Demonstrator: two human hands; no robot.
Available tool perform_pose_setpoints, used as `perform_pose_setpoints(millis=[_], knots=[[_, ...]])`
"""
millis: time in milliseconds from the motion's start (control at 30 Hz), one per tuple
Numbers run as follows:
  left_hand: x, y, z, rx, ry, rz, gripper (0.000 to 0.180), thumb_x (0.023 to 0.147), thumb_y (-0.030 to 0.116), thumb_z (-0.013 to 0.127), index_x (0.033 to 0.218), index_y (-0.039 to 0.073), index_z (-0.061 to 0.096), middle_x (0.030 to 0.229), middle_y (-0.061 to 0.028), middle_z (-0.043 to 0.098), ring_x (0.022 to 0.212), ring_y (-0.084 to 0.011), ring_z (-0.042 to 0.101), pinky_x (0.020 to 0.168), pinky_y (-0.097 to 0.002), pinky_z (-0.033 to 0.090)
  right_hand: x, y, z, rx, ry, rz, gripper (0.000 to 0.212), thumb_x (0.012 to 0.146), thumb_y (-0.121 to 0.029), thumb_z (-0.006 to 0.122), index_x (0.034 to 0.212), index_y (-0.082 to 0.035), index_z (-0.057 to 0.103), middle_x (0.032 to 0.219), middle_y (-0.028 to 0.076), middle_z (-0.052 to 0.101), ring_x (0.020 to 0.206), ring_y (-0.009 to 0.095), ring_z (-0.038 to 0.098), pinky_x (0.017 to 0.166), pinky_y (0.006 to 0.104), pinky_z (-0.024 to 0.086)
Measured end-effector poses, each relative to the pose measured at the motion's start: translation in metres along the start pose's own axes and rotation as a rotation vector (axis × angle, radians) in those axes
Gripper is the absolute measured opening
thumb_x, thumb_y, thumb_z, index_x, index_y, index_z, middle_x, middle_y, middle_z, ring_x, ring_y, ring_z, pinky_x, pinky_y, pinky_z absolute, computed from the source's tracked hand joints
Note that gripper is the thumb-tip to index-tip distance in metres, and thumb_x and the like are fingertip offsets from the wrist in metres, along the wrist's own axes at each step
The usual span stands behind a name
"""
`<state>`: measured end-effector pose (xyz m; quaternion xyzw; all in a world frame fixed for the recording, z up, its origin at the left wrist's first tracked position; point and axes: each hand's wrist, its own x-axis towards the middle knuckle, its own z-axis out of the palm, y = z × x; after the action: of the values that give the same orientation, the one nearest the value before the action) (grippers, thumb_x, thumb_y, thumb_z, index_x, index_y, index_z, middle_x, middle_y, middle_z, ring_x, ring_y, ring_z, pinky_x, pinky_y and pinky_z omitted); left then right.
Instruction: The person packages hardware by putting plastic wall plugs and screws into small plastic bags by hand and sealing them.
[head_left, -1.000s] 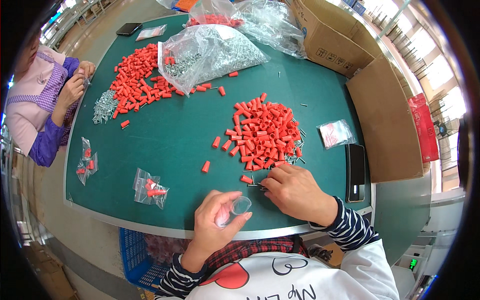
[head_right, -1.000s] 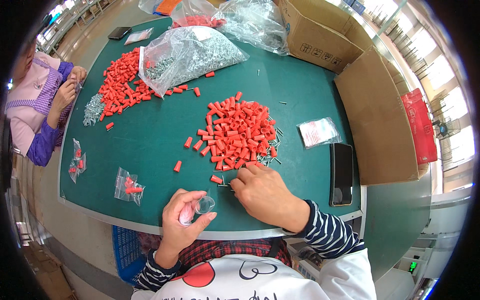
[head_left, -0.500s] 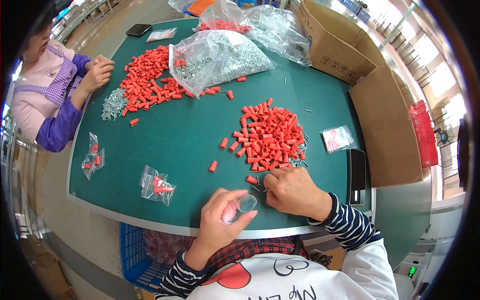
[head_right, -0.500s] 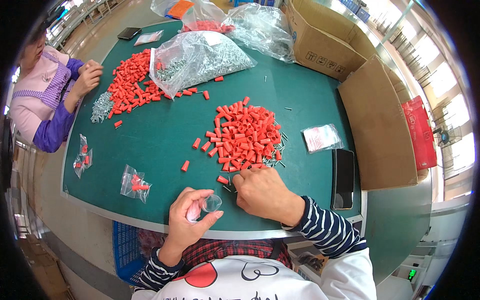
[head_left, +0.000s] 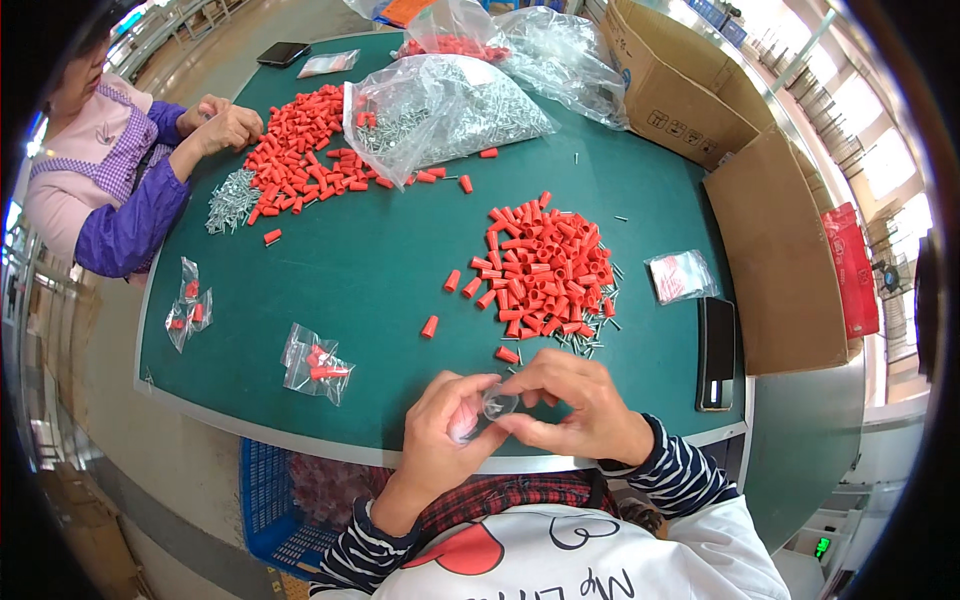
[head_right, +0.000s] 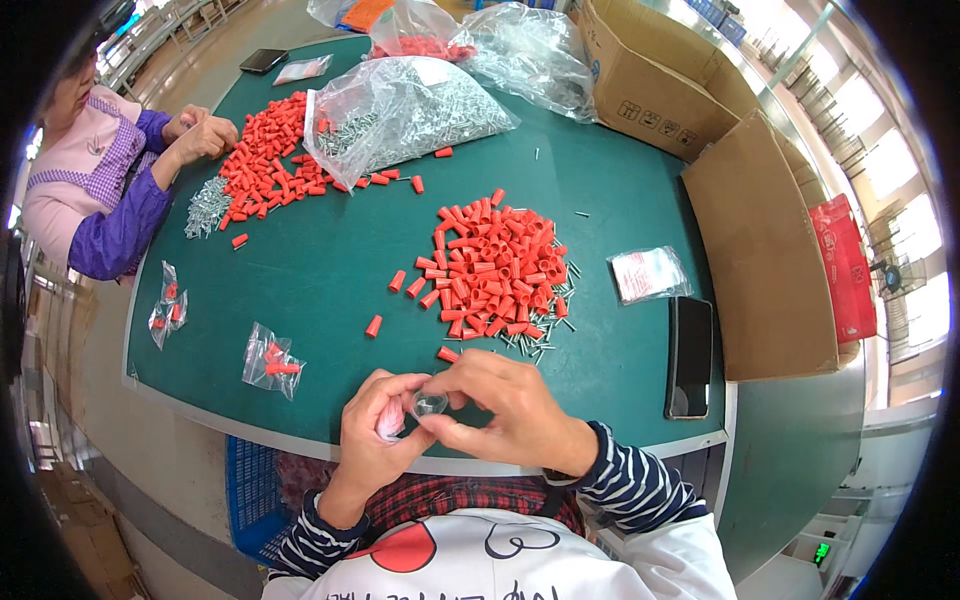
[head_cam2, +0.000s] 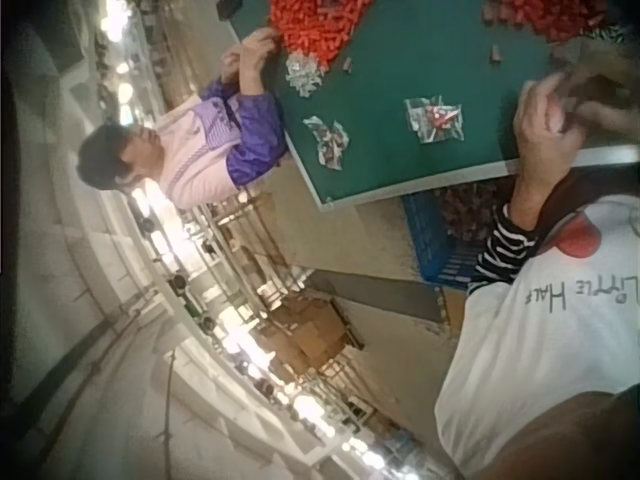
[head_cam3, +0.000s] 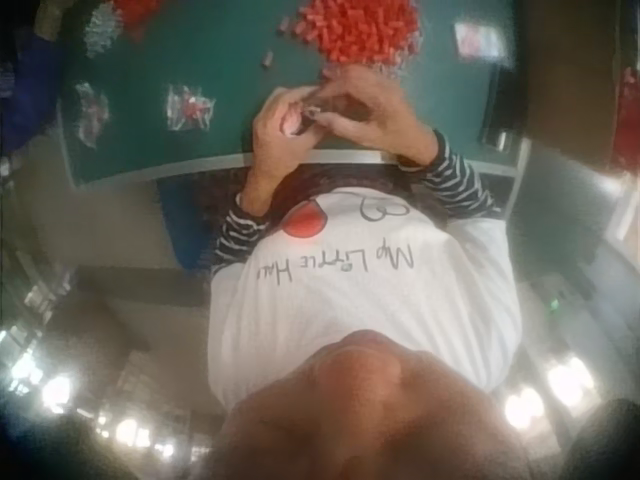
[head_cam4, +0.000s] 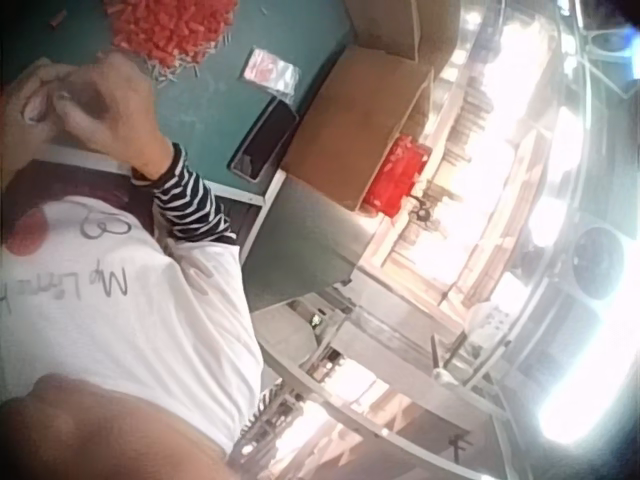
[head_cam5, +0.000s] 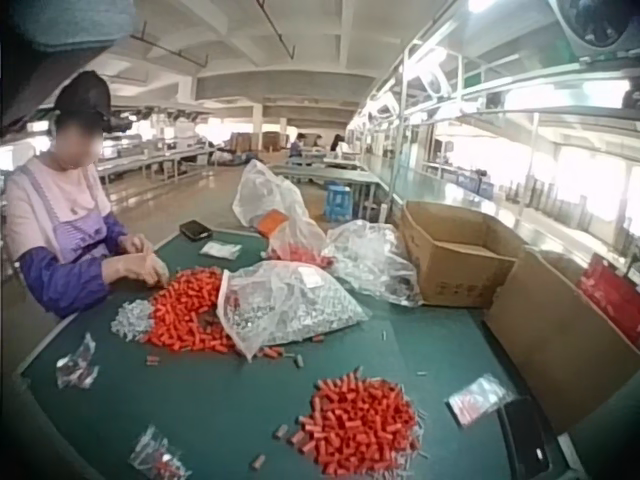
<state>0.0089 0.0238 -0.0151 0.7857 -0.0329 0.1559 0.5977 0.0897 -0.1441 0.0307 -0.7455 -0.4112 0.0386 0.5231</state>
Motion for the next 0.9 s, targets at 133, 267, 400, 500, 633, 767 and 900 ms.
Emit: perform_pose_setpoints(millis=[133, 267, 400, 500, 633, 767, 900], knots=[[0.000, 0.002, 0.000, -0.014, -0.011, -0.027, 0.048, 0.065, 0.000, 0.085, 0.109, 0.003, 0.065, 0.085, -0.0042, 0.057, 0.074, -0.0129, 0.054, 0.067, -0.0251, 0.046, 0.001, 0.008, -0.008, -0.055, 0.055, 0.077, 0.017, 0.079, -0.002, 0.073, 0.095, -0.003, 0.068, 0.080, 0.007, 0.059, 0.064, 0.017, 0.058, 0.052, 0.0294, 0.045], [-0.002, 0.003, -0.002, -0.012, -0.032, -0.054, 0.048, 0.065, 0.001, 0.086, 0.109, 0.003, 0.065, 0.084, -0.0040, 0.056, 0.073, -0.0130, 0.053, 0.066, -0.0252, 0.045, 0.008, 0.031, 0.000, -0.309, -0.007, 0.014, 0.017, 0.081, -0.004, 0.071, 0.097, -0.002, 0.067, 0.090, 0.010, 0.062, 0.077, 0.026, 0.062, 0.059, 0.0351, 0.050], [-0.002, 0.003, -0.005, -0.042, -0.023, -0.043, 0.049, 0.065, 0.001, 0.086, 0.109, 0.003, 0.065, 0.083, -0.0034, 0.055, 0.072, -0.0126, 0.053, 0.066, -0.0255, 0.045, 0.015, 0.029, 0.007, -0.483, -0.169, -0.005, 0.021, 0.078, -0.007, 0.069, 0.099, -0.003, 0.066, 0.090, 0.011, 0.059, 0.080, 0.029, 0.062, 0.063, 0.0400, 0.051], [0.001, 0.005, -0.003, -0.070, -0.047, -0.020, 0.047, 0.066, 0.001, 0.086, 0.108, 0.002, 0.065, 0.084, -0.0033, 0.055, 0.073, -0.0124, 0.053, 0.066, -0.0256, 0.045, 0.028, 0.027, 0.007, -0.491, -0.240, -0.017, 0.024, 0.076, -0.005, 0.068, 0.100, -0.002, 0.066, 0.089, 0.010, 0.058, 0.080, 0.028, 0.062, 0.063, 0.0395, 0.051], [-0.003, -0.004, -0.009, -0.131, -0.069, -0.014, 0.044, 0.069, 0.004, 0.085, 0.108, 0.002, 0.064, 0.088, -0.0072, 0.061, 0.074, -0.0170, 0.061, 0.066, -0.0298, 0.051, 0.065, 0.043, 0.018, -0.321, -0.293, -0.249, 0.028, 0.075, -0.003, 0.068, 0.103, -0.002, 0.067, 0.092, 0.011, 0.057, 0.078, 0.028, 0.062, 0.062, 0.0382, 0.051], [-0.003, 0.000, -0.007, -0.136, -0.077, 0.002, 0.044, 0.069, 0.004, 0.085, 0.107, 0.002, 0.064, 0.089, -0.0075, 0.061, 0.075, -0.0168, 0.062, 0.067, -0.0300, 0.051, 0.088, 0.047, 0.026, -0.382, -0.416, -0.349, 0.029, 0.076, -0.001, 0.067, 0.105, -0.001, 0.068, 0.095, 0.011, 0.055, 0.077, 0.027, 0.061, 0.065, 0.0354, 0.053], [-0.001, 0.001, -0.004, -0.134, -0.044, -0.019, 0.046, 0.065, 0.002, 0.086, 0.106, 0.002, 0.063, 0.082, -0.0037, 0.054, 0.072, -0.0123, 0.052, 0.066, -0.0256, 0.045, 0.088, 0.048, 0.029, -0.523, -0.514, -0.326, 0.025, 0.077, -0.003, 0.066, 0.102, 0.000, 0.067, 0.096, 0.011, 0.055, 0.078, 0.027, 0.062, 0.066, 0.0346, 0.053]])
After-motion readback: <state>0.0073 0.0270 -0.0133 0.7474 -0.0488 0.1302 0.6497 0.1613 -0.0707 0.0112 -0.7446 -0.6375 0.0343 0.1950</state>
